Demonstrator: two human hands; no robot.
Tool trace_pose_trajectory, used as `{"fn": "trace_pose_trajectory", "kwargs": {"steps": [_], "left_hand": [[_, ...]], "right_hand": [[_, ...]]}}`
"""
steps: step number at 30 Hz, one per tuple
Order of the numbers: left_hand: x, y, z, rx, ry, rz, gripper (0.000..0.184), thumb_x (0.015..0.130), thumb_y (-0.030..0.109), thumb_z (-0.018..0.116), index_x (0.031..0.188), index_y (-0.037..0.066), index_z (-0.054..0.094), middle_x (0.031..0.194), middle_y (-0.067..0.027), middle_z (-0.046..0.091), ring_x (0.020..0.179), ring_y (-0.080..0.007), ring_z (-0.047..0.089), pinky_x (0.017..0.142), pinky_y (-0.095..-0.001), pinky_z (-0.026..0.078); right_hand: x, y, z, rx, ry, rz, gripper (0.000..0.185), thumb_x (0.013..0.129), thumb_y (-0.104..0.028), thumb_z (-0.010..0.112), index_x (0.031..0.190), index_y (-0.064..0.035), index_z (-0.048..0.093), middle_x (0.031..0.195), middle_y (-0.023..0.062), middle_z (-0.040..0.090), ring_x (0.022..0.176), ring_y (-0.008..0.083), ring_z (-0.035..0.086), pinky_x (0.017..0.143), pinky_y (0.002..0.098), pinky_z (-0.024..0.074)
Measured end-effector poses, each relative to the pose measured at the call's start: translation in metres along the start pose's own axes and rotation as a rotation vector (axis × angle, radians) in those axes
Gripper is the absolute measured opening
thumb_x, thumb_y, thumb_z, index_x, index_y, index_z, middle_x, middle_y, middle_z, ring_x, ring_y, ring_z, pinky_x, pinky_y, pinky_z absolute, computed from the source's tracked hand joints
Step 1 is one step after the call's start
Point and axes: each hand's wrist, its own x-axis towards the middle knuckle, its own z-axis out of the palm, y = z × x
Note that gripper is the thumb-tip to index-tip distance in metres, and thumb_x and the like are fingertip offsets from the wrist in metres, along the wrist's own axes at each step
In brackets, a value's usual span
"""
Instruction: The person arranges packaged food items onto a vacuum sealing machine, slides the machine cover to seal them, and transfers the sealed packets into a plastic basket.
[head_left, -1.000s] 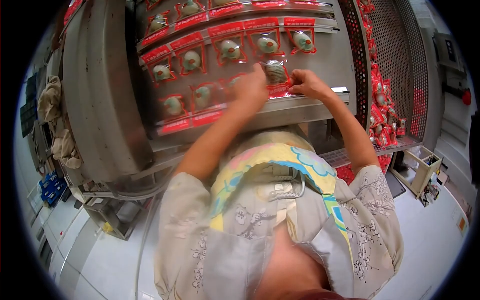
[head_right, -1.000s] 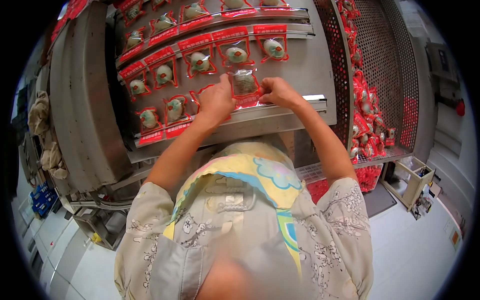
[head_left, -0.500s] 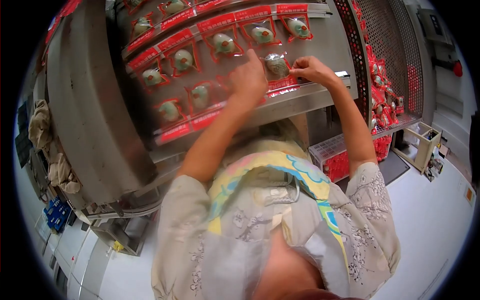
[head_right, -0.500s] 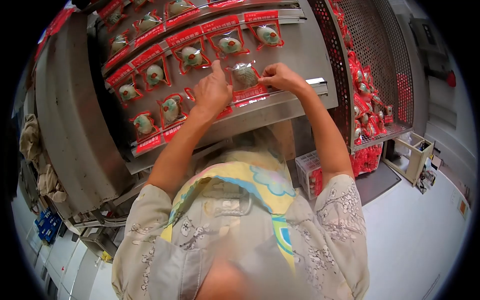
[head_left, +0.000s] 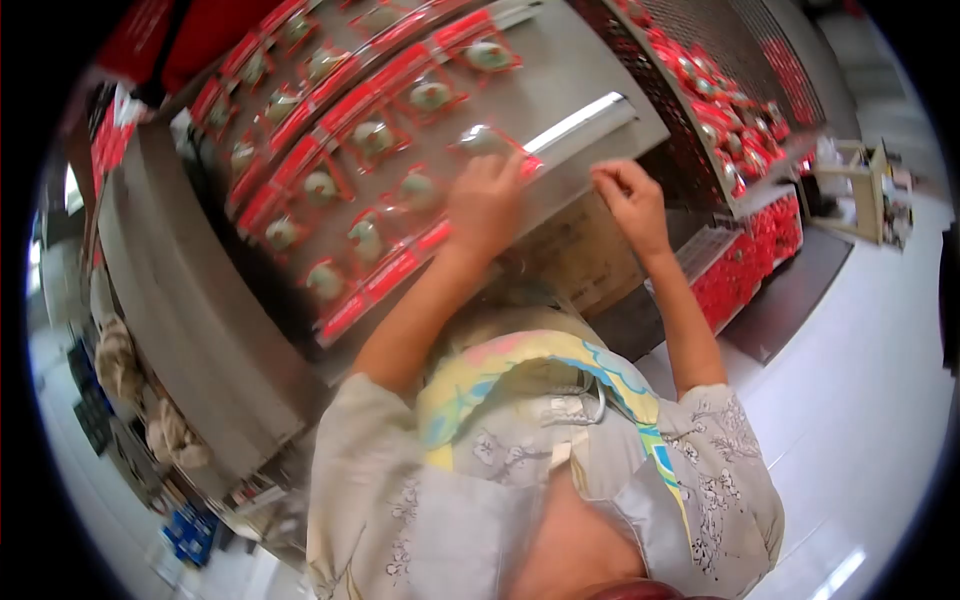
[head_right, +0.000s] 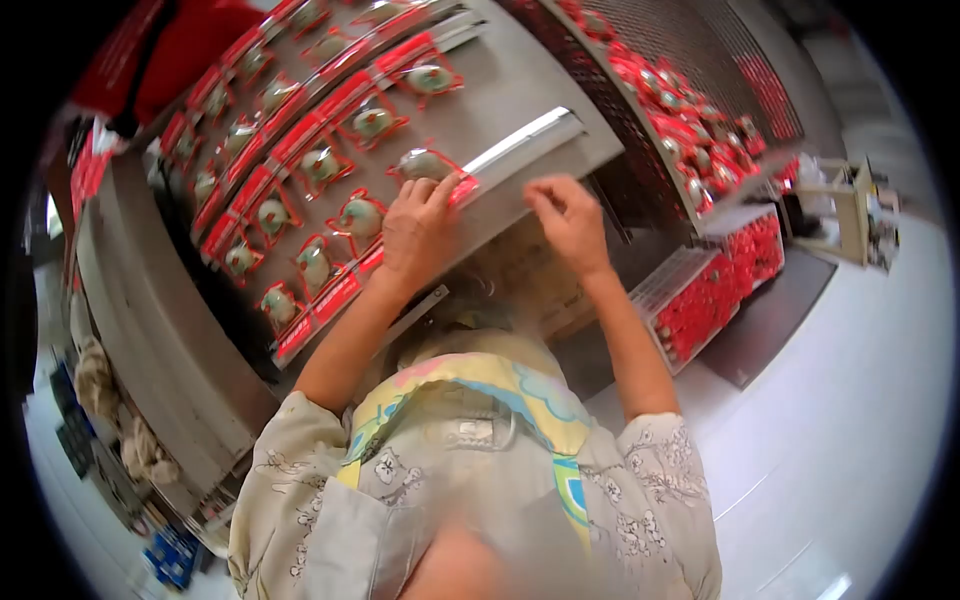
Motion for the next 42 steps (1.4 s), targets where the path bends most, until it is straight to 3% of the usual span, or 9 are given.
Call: {"fn": "trace_pose_trajectory", "kwargs": {"steps": [6,9,11,17,22,26,31,36,42], "left_hand": [[-0.012,0.006,0.006,0.222,-0.118,0.175,0.054,0.081,0.001,0.046,0.129,0.023,0.052,0.123,-0.0121,0.056,0.109,-0.0343,0.054,0.089,-0.0419,0.048],[0.009,-0.034,0.029,0.465,-0.042,0.733,0.047,0.078,0.004,0.051,0.124,0.006,0.055,0.119,-0.0196,0.058,0.106,-0.0342,0.057,0.092,-0.0422,0.046],[0.003,-0.002,0.015,0.448,-0.255,0.333,0.049,0.083,0.003,0.044,0.131,0.009,0.049,0.123,-0.0229,0.052,0.111,-0.0340,0.054,0.092,-0.0430,0.046],[0.014,-0.021,0.030,0.613,-0.235,0.382,0.046,0.094,0.012,0.033,0.137,0.019,0.044,0.126,-0.0195,0.051,0.111,-0.0327,0.055,0.090,-0.0428,0.047],[0.017,-0.024,0.033,0.670,-0.241,0.355,0.046,0.093,0.012,0.035,0.138,0.019,0.043,0.123,-0.0201,0.053,0.105,-0.0336,0.057,0.085,-0.0442,0.048],[0.032,-0.045,0.041,0.624,-0.235,0.355,0.045,0.093,0.010,0.037,0.136,0.016,0.047,0.116,-0.0224,0.057,0.102,-0.0342,0.058,0.083,-0.0447,0.047],[0.033,-0.054,0.041,0.488,-0.195,0.475,0.042,0.091,0.009,0.041,0.130,0.016,0.054,0.118,-0.0232,0.057,0.101,-0.0341,0.057,0.085,-0.0431,0.046],[0.042,-0.097,0.069,0.221,-0.153,0.410,0.044,0.089,0.009,0.043,0.131,0.014,0.053,0.120,-0.0186,0.054,0.106,-0.0333,0.056,0.089,-0.0404,0.045],[-0.005,-0.023,0.031,0.460,-0.057,0.506,0.050,0.083,0.002,0.050,0.130,0.018,0.052,0.118,-0.0140,0.056,0.109,-0.0322,0.053,0.091,-0.0405,0.045]], "right_hand": [[-0.217,0.062,-0.019,-0.071,0.147,0.352,0.014,0.082,-0.017,0.065,0.088,-0.0044,0.068,0.086,0.0082,0.065,0.080,0.0191,0.063,0.072,0.0295,0.0487],[-0.322,0.079,0.006,-0.141,0.282,0.444,0.020,0.082,-0.024,0.061,0.090,-0.0066,0.068,0.089,0.0114,0.066,0.083,0.0280,0.063,0.073,0.0370,0.0493],[-0.376,0.072,0.023,-0.075,0.347,0.494,0.023,0.083,-0.028,0.059,0.088,-0.0067,0.067,0.091,0.0120,0.066,0.086,0.0317,0.062,0.075,0.0396,0.0480],[-0.492,0.027,0.026,-0.265,1.491,0.268,0.010,0.089,-0.013,0.058,0.096,-0.0063,0.059,0.088,0.0062,0.061,0.073,0.0180,0.060,0.064,0.0291,0.0463],[-0.671,0.102,0.035,-0.482,2.166,0.755,0.032,0.089,-0.023,0.061,0.113,-0.0030,0.055,0.098,0.0095,0.063,0.086,0.0197,0.059,0.079,0.0294,0.0469],[-0.712,0.110,0.094,-0.049,1.722,1.485,0.059,0.080,-0.039,0.069,0.126,-0.0048,0.054,0.113,0.0184,0.063,0.100,0.0275,0.061,0.086,0.0353,0.0467],[-0.749,0.177,0.143,-0.192,1.594,1.582,0.041,0.080,-0.037,0.066,0.107,-0.0058,0.067,0.101,0.0210,0.066,0.093,0.0308,0.064,0.077,0.0380,0.0496],[-0.772,0.112,0.088,-0.622,1.528,1.509,0.028,0.087,-0.025,0.058,0.103,-0.0038,0.067,0.098,0.0185,0.066,0.093,0.0334,0.063,0.083,0.0402,0.0488],[-0.657,0.009,-0.057,-0.548,1.846,0.779,0.015,0.090,-0.011,0.058,0.096,-0.0010,0.066,0.079,0.0021,0.061,0.066,0.0094,0.053,0.060,0.0230,0.0459]]}}
